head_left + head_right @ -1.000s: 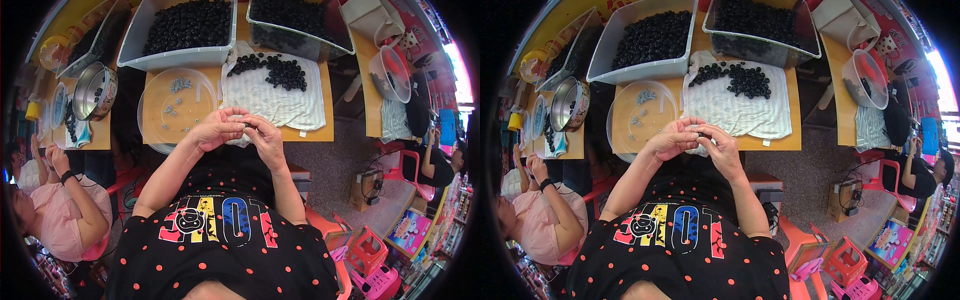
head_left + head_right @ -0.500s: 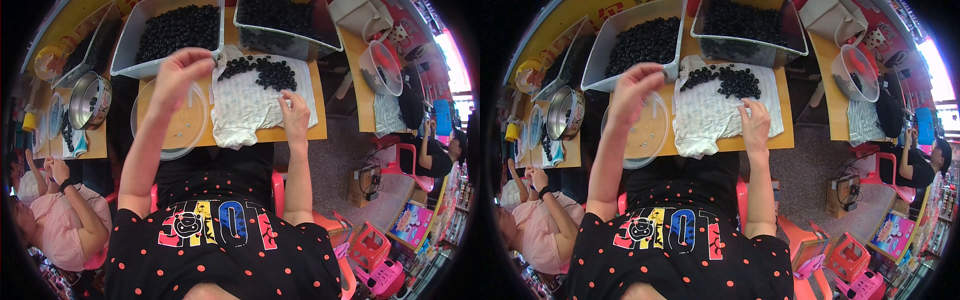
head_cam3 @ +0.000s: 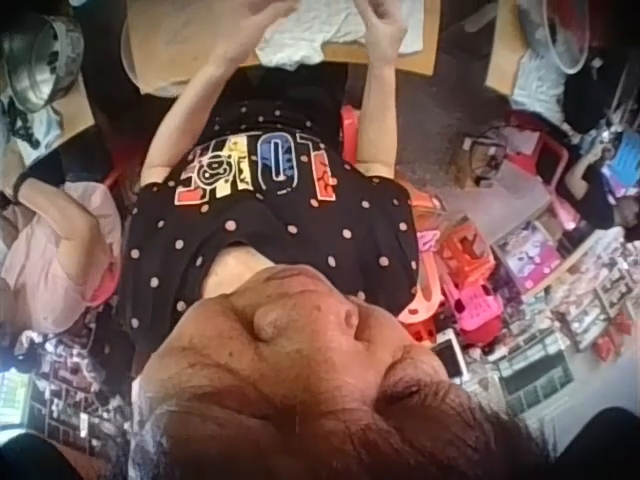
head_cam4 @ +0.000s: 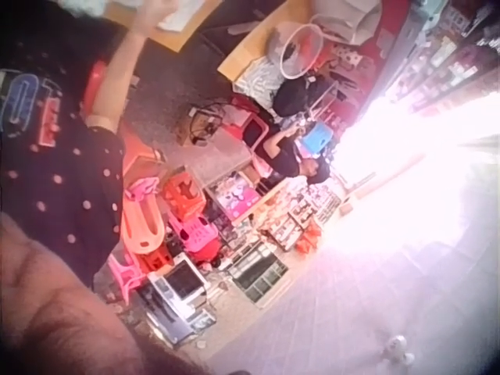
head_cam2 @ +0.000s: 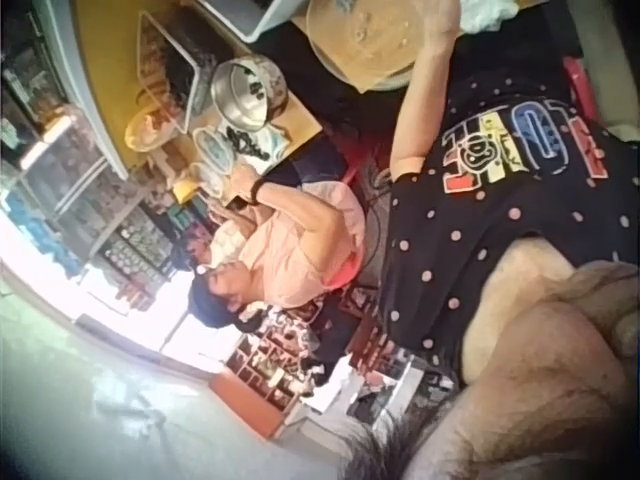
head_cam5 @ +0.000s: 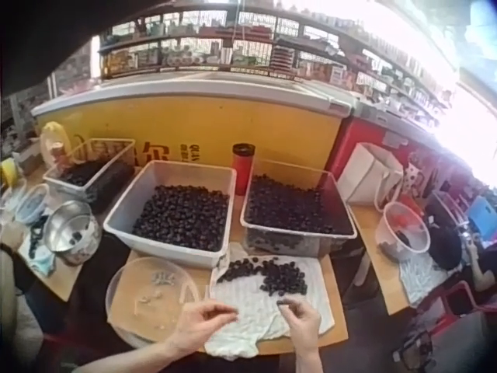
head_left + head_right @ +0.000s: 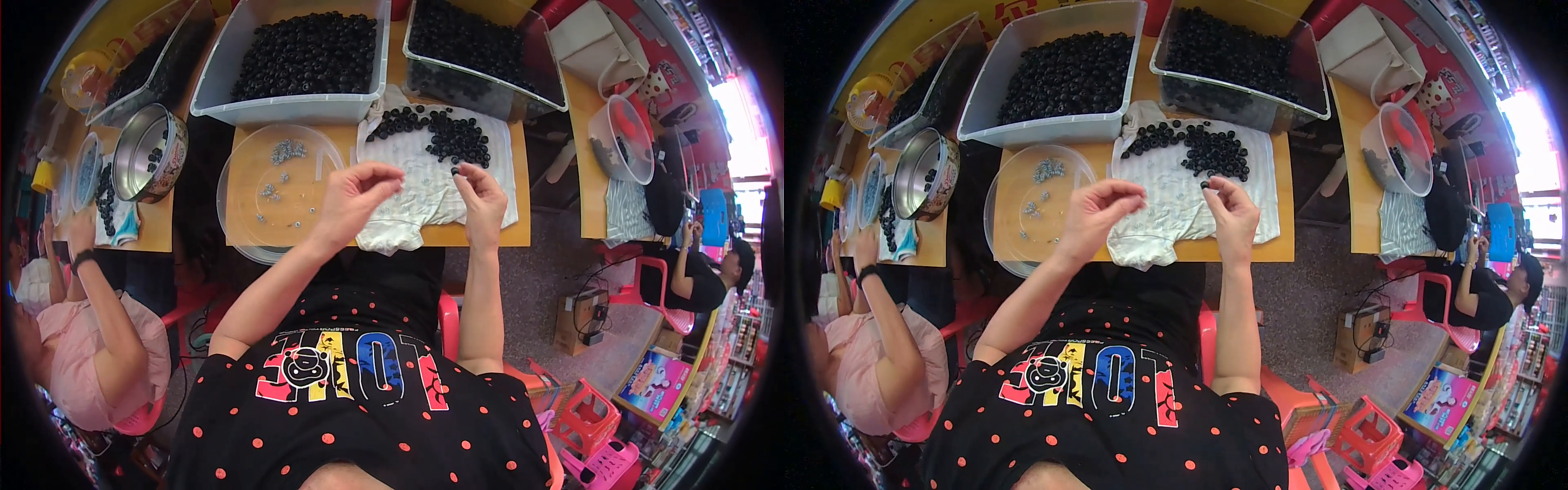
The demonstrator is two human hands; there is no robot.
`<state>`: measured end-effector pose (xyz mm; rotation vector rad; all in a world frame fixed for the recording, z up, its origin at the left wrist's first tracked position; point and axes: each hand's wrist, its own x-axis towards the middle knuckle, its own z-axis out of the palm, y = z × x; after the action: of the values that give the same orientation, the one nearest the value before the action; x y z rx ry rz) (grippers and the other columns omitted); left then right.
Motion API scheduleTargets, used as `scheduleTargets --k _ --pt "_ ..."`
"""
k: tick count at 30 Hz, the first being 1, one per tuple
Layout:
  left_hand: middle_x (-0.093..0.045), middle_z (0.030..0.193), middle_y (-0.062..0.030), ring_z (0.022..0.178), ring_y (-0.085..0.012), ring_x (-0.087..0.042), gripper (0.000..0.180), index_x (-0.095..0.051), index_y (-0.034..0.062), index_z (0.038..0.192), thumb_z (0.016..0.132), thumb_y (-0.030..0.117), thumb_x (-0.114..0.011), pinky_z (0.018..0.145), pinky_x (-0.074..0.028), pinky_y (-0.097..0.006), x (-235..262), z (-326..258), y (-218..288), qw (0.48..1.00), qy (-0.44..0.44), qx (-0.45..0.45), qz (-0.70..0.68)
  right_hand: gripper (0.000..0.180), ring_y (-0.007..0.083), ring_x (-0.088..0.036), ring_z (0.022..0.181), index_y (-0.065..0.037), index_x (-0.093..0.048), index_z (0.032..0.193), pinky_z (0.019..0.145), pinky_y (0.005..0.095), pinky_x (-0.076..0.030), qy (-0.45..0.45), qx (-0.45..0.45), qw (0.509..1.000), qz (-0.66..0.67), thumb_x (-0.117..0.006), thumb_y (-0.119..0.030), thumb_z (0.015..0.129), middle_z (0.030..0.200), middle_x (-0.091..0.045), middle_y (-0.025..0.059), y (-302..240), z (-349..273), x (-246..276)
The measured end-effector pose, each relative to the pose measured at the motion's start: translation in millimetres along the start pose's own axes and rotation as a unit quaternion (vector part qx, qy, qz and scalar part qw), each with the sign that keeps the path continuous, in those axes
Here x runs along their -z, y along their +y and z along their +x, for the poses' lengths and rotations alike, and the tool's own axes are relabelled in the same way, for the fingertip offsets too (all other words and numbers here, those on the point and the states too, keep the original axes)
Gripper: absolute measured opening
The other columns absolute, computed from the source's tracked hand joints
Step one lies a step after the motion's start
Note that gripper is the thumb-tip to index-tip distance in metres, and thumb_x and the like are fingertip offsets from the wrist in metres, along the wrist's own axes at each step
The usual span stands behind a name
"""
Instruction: The person assembles small black components by picking up pins and black circular pieces from the table and pressing the pins into the centers of the black pieces by hand.
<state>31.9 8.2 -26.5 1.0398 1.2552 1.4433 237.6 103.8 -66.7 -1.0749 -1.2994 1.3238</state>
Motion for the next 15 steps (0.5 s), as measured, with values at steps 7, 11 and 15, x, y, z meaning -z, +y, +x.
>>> scheduleTargets --k 7,11,15 --pt "-0.067 0.108 -0.0135 0.092 -0.0199 -0.067 0.028 -0.06 0.0003 0.12 0.093 0.007 -0.06 0.079 -0.057 -0.031 -24 -12 -5 0.931 -0.028 0.208 -0.298 0.018 0.0112 -0.063 0.089 0.003 -0.067 0.103 0.082 0.0218 -0.049 -0.069 -0.019 0.988 0.137 -0.066 0.004 0.085 0.102 -0.068 0.008 -25 -46 -23" --pt "-0.068 0.101 -0.0118 0.088 -0.0195 -0.068 0.024 -0.065 -0.0004 0.113 0.09 0.007 -0.065 0.079 -0.058 -0.031 -20 -20 -22 0.919 -0.005 0.227 -0.323 0.014 0.0125 -0.062 0.084 -0.002 -0.071 0.099 0.077 0.0229 -0.048 -0.086 0.098 0.99 -0.047 -0.068 -0.001 0.084 0.101 -0.067 0.0073 -27 -54 -33" --pt "-0.069 0.097 -0.0106 0.087 -0.0187 -0.068 0.021 -0.066 -0.0004 0.108 0.088 0.007 -0.067 0.079 -0.057 -0.03 -9 -27 -26 0.906 0.013 0.259 -0.333 0.013 0.0136 -0.06 0.084 -0.005 -0.072 0.097 0.075 0.0264 -0.046 -0.048 0.081 0.984 -0.152 -0.068 -0.008 0.085 0.096 -0.066 0.0074 -21 -37 -22"
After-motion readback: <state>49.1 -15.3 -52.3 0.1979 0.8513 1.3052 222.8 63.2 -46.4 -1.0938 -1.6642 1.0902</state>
